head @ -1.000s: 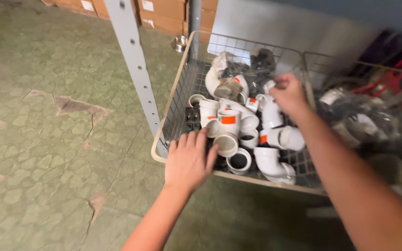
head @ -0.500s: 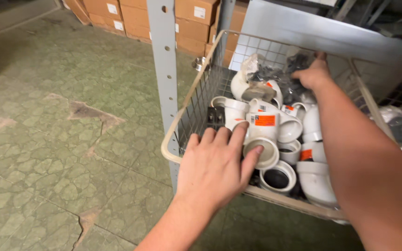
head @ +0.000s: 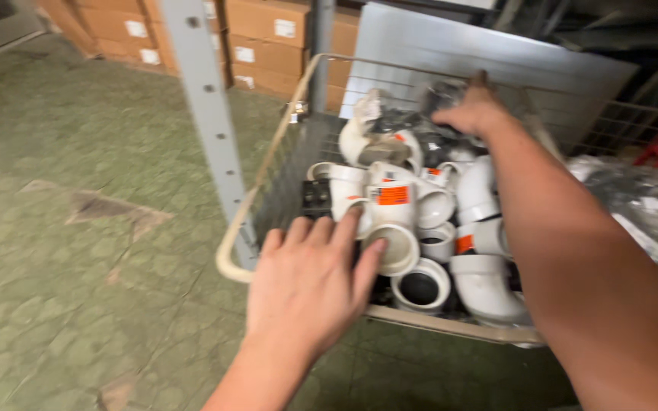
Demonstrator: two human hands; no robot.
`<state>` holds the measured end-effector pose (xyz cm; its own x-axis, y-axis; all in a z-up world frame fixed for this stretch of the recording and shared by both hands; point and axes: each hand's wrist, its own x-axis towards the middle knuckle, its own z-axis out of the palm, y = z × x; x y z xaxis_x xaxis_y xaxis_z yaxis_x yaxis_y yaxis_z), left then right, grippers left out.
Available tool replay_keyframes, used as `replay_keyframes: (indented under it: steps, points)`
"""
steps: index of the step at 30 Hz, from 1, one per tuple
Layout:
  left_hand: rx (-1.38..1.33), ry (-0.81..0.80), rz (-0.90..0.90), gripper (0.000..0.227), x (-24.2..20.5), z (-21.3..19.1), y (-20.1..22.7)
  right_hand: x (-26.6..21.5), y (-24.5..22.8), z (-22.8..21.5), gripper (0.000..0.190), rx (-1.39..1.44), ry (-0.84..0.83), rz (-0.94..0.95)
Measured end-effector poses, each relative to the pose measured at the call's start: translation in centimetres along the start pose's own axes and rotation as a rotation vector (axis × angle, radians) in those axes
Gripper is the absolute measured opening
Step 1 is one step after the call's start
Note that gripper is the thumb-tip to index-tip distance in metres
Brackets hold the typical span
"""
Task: The person organizes hardware items by taking individual plastic bags containing pipes and connectors from a metal basket and placing them into separate compartments of a sorting tray.
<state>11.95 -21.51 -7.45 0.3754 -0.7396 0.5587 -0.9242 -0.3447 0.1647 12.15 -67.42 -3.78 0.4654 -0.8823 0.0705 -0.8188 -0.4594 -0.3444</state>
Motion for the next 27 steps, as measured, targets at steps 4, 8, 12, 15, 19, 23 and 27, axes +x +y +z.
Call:
replay_keyframes:
  steps: [4,8,12,15,19,23,27]
  points:
    - [0.06,0.031,0.018,0.057,-0.2,-0.2,-0.1,-1.7,-1.0,-3.0,0.143,-0.05,0.03,-0.024]
    - [0.095,-0.009,-0.01,0.053,-0.1,-0.1,-0.2,-3.6,-0.5,-5.4,0.15,-0.004,0.054,-0.133]
    - [0.112,-0.053,-0.016,0.057,-0.4,0.6,-0.6,-9.5,-1.4,-8.2,0.097,0.122,0.142,-0.209]
    - [0.128,-0.162,-0.068,0.06,-0.7,0.5,-0.6,-14.7,-3.1,-11.0,0.084,0.151,0.051,-0.159]
    - [0.12,-0.205,-0.09,0.052,-0.3,0.0,-0.3,-16.3,-2.4,-13.4,0.073,0.409,-0.075,-0.218]
    - [0.075,-0.436,-0.19,0.066,0.4,-0.6,-0.3,-19.2,-1.1,-15.6,0.069,0.58,-0.136,-0.111]
    - [0.014,-0.344,-0.116,0.064,0.3,-0.6,-1.1,-25.9,1.7,-15.7,0.082,0.723,-0.11,-0.222]
